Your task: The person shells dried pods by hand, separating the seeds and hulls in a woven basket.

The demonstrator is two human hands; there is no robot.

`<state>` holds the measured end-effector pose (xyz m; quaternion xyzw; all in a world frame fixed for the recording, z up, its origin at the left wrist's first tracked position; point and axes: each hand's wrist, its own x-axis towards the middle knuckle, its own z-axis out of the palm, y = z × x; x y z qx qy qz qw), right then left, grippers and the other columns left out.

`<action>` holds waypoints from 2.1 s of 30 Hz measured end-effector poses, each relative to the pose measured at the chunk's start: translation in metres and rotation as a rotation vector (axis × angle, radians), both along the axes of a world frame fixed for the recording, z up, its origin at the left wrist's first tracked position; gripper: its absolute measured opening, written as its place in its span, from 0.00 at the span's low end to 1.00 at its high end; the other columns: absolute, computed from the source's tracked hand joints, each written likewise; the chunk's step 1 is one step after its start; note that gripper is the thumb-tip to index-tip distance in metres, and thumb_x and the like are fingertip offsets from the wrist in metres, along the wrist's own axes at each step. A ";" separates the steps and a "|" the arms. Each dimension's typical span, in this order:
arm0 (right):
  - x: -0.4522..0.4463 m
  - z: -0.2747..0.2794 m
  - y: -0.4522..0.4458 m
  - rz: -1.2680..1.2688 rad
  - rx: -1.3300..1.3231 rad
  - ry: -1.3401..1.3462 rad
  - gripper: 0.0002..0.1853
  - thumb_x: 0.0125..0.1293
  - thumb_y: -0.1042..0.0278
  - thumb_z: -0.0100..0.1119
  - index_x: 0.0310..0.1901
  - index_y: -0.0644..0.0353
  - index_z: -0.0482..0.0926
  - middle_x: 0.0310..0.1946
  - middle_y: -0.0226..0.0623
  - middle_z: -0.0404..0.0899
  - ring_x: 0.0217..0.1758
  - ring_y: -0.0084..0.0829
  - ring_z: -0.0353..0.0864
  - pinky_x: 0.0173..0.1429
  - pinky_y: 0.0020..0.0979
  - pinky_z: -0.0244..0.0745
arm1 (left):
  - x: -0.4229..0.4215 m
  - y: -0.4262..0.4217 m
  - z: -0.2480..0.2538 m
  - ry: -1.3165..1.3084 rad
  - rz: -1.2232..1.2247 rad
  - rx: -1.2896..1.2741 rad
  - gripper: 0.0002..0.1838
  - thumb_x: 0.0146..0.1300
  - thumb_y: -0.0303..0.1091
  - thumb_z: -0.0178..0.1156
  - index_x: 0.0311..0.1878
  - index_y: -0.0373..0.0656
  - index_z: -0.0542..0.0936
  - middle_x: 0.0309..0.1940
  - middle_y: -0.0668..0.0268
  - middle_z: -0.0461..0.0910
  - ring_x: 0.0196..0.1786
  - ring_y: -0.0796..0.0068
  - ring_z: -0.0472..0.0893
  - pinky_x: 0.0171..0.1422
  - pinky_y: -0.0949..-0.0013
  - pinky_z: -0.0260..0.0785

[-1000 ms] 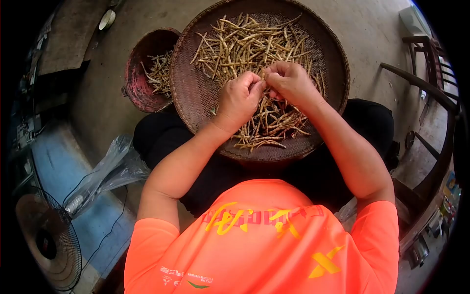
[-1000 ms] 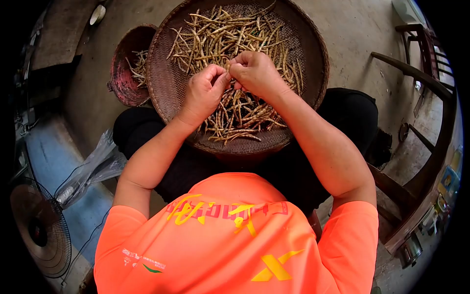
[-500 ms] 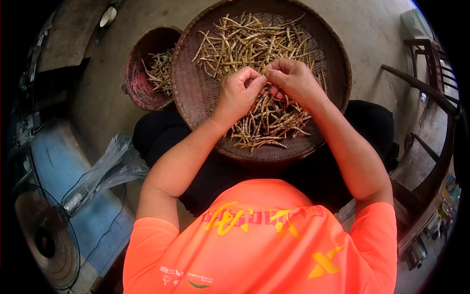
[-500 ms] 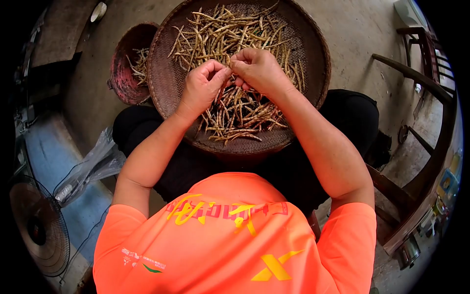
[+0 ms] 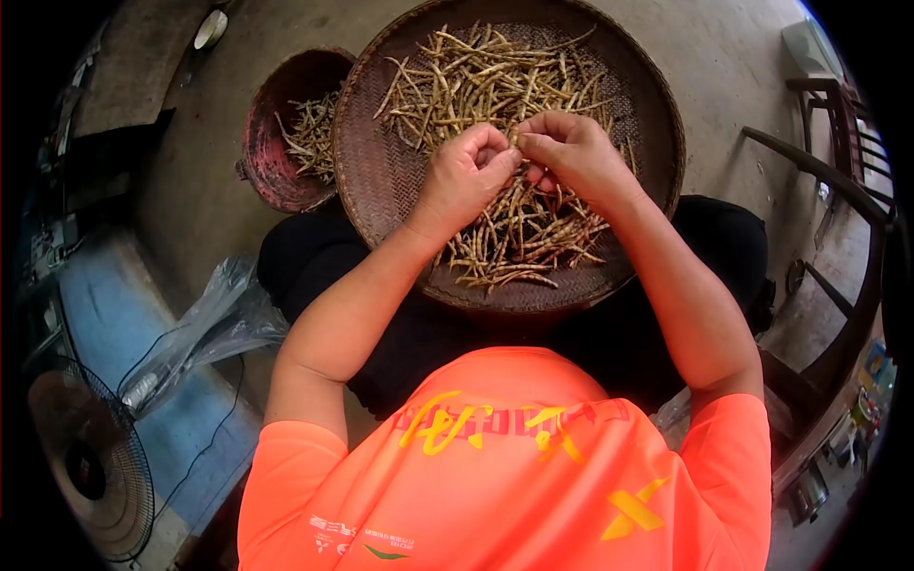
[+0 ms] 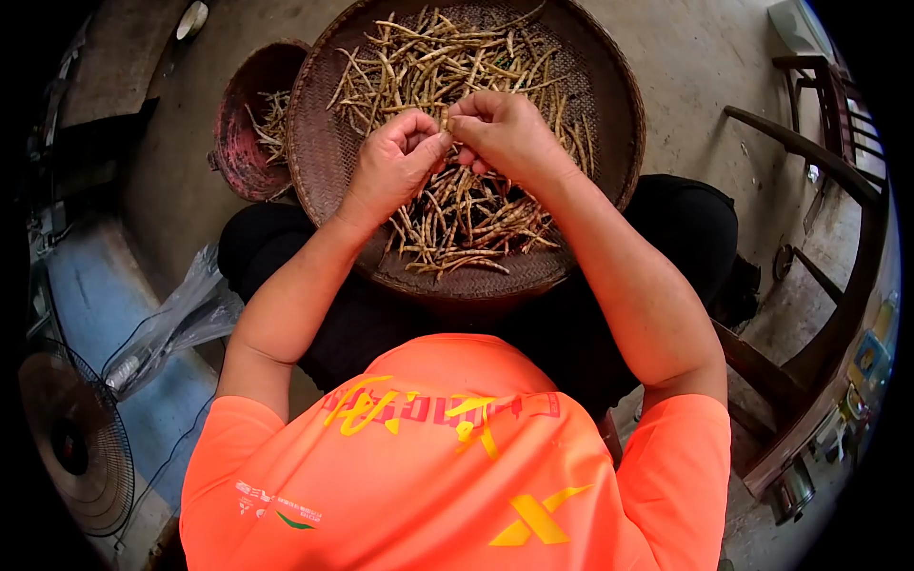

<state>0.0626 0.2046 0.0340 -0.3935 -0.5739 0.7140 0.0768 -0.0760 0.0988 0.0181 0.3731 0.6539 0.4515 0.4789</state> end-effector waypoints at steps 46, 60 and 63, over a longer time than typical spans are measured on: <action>-0.002 -0.014 -0.008 -0.115 0.015 -0.004 0.11 0.64 0.65 0.55 0.36 0.66 0.76 0.21 0.30 0.76 0.20 0.17 0.75 0.22 0.19 0.69 | 0.000 0.002 -0.006 -0.071 -0.118 -0.043 0.10 0.70 0.35 0.47 0.37 0.40 0.73 0.23 0.70 0.74 0.26 0.79 0.73 0.34 0.75 0.66; -0.001 -0.010 -0.007 -0.055 0.275 0.008 0.08 0.61 0.72 0.56 0.39 0.67 0.75 0.25 0.32 0.78 0.23 0.18 0.76 0.26 0.22 0.72 | -0.006 0.003 -0.013 -0.486 -0.050 -0.017 0.11 0.66 0.37 0.47 0.32 0.40 0.73 0.18 0.69 0.70 0.22 0.81 0.68 0.32 0.76 0.64; -0.001 0.000 -0.008 -0.050 0.116 -0.005 0.08 0.61 0.72 0.55 0.40 0.66 0.74 0.25 0.31 0.77 0.24 0.17 0.75 0.26 0.21 0.72 | -0.005 0.003 -0.006 -0.486 -0.078 -0.014 0.10 0.68 0.36 0.46 0.33 0.41 0.71 0.19 0.69 0.68 0.23 0.80 0.67 0.32 0.74 0.65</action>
